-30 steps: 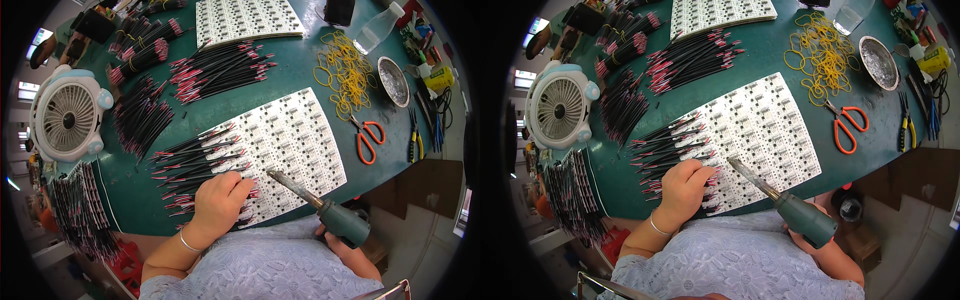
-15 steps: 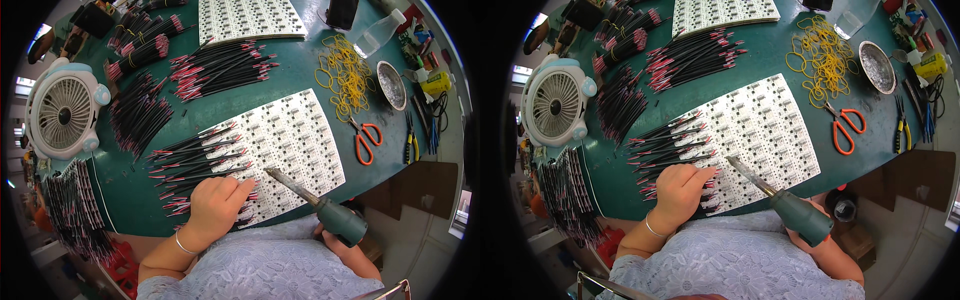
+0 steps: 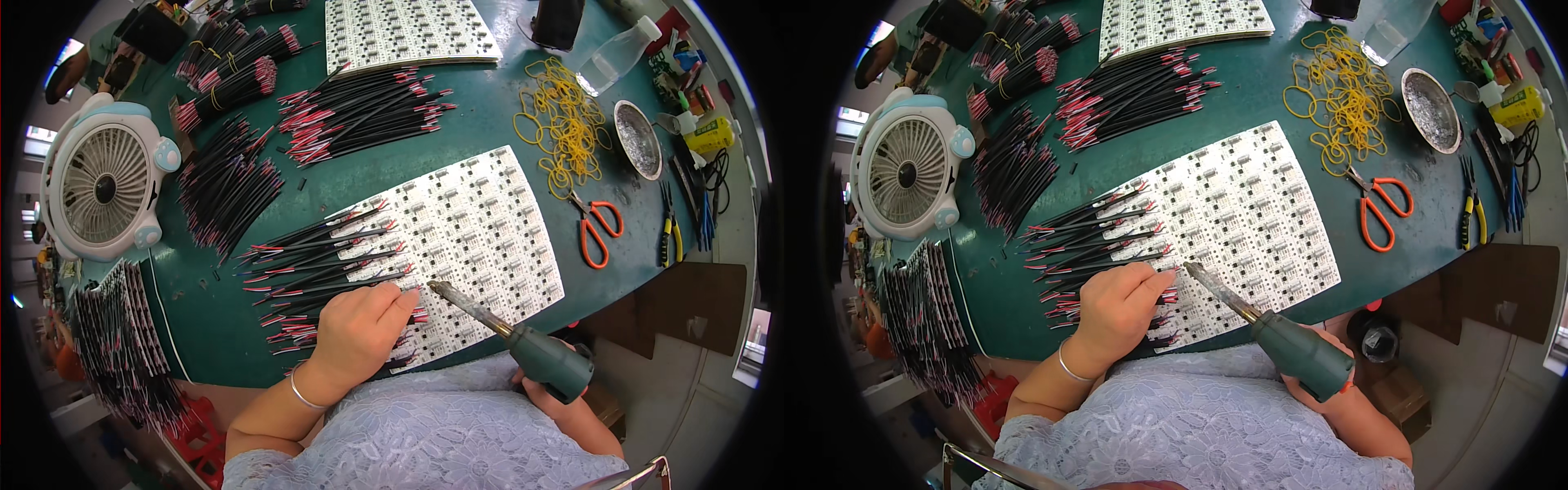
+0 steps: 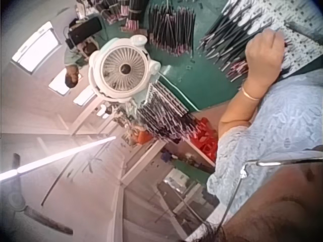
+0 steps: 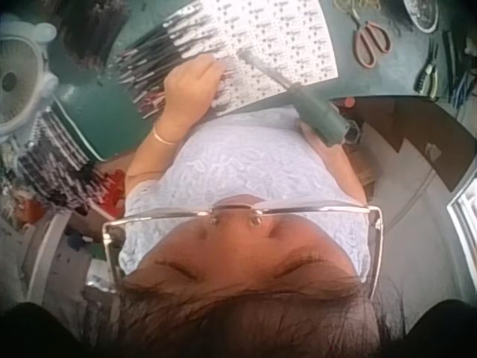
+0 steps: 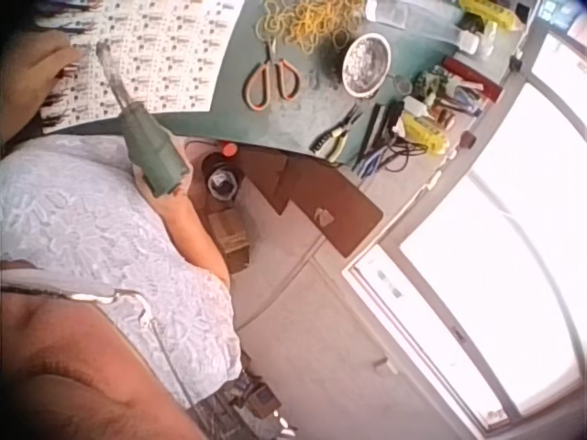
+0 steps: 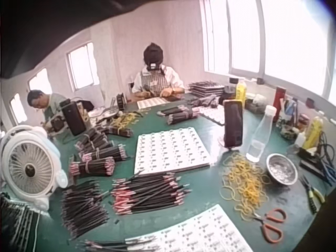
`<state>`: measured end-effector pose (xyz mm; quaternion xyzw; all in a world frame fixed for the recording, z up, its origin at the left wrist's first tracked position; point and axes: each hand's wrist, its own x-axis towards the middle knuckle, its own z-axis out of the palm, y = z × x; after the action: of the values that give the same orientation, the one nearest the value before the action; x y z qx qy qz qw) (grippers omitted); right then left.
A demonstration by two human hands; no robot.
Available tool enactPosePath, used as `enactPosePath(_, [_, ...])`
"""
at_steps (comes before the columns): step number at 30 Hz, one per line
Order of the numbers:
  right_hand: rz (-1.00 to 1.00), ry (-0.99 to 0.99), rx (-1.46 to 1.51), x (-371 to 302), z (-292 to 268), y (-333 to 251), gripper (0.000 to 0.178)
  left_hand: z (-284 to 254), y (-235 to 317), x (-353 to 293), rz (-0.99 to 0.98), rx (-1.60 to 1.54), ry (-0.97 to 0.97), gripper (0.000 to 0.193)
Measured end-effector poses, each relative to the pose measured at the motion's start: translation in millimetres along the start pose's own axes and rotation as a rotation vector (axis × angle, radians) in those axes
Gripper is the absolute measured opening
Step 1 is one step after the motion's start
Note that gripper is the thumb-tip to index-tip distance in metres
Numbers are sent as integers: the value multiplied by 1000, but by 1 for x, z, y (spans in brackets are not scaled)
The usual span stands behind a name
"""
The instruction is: The person aligns wires onto a circuit board panel by hand and solders them to the board using a soldering iron.
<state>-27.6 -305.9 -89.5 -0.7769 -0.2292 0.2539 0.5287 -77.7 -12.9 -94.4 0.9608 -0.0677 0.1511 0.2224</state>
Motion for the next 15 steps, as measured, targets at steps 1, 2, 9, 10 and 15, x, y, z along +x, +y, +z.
enactPosePath(1, [0,0,-1,0,1,0,29,1,0,1,0,3,19,28])
enactPosePath(2, [27,-3,-17,0,2,-1,29,1,-1,1,-1,3,19,28])
enactPosePath(9, [84,-4,-2,3,5,-2,32,1,-2,1,-2,-2,0,24])
enactPosePath(10, [84,-4,-3,2,5,-2,32,1,-3,1,-4,-5,-3,23])
enactPosePath(15, [-79,-110,-105,5,1,5,38,1,-4,1,-6,-4,-16,22])
